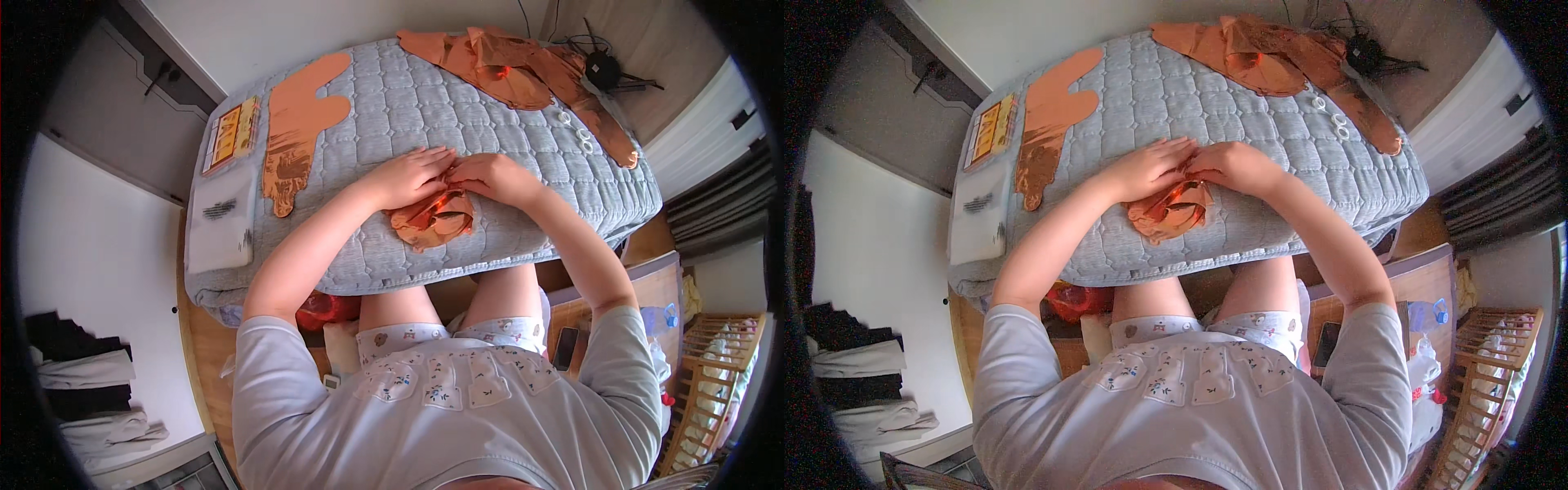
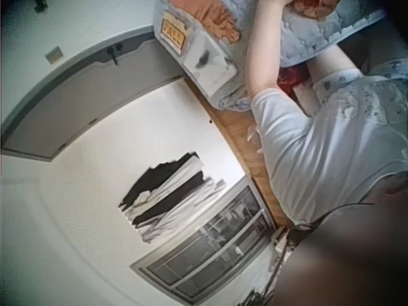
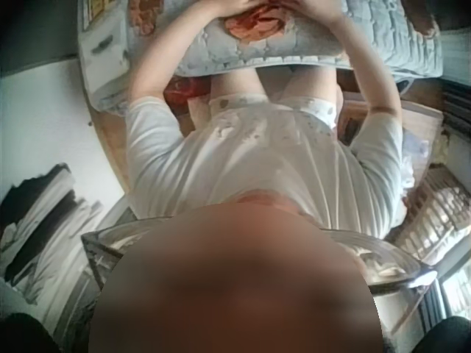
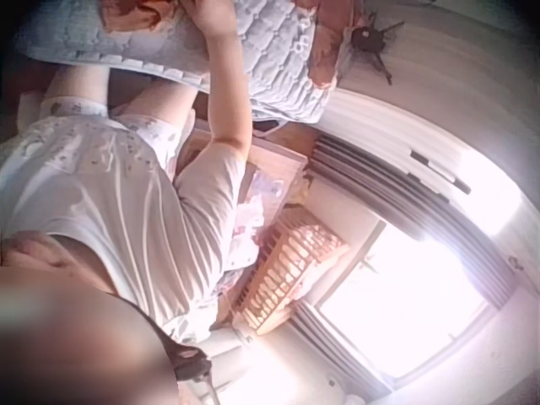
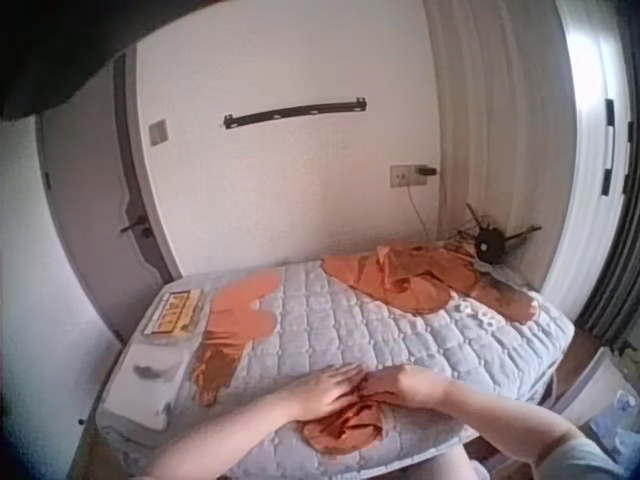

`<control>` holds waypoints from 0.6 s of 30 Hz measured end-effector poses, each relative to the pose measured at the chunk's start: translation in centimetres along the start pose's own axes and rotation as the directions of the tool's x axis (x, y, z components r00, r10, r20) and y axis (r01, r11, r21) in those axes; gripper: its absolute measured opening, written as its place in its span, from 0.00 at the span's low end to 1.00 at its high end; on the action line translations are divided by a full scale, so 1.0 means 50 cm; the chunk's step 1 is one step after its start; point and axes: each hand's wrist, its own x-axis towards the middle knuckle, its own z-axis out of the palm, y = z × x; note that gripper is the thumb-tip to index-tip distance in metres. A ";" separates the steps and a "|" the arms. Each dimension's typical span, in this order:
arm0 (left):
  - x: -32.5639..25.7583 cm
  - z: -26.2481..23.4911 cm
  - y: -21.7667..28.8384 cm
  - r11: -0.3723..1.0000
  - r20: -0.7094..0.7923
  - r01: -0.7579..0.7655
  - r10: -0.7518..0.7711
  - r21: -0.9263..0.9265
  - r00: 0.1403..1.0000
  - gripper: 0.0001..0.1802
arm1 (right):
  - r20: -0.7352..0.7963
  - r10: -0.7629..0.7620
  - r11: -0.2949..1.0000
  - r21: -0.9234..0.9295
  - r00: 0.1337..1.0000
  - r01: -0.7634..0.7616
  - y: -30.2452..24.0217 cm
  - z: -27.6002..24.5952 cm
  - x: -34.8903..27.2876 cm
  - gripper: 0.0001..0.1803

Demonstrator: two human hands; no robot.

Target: The person lays out foil balloons on a bed, folds a balloon into a rectangle by hand, and places it into a plastic sleeve with a cardboard insert.

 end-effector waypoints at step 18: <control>-0.003 0.001 -0.004 0.999 -0.017 -0.035 0.036 0.010 0.999 0.40 | -0.096 -0.158 0.981 -0.126 0.983 0.145 -0.053 0.024 -0.035 0.17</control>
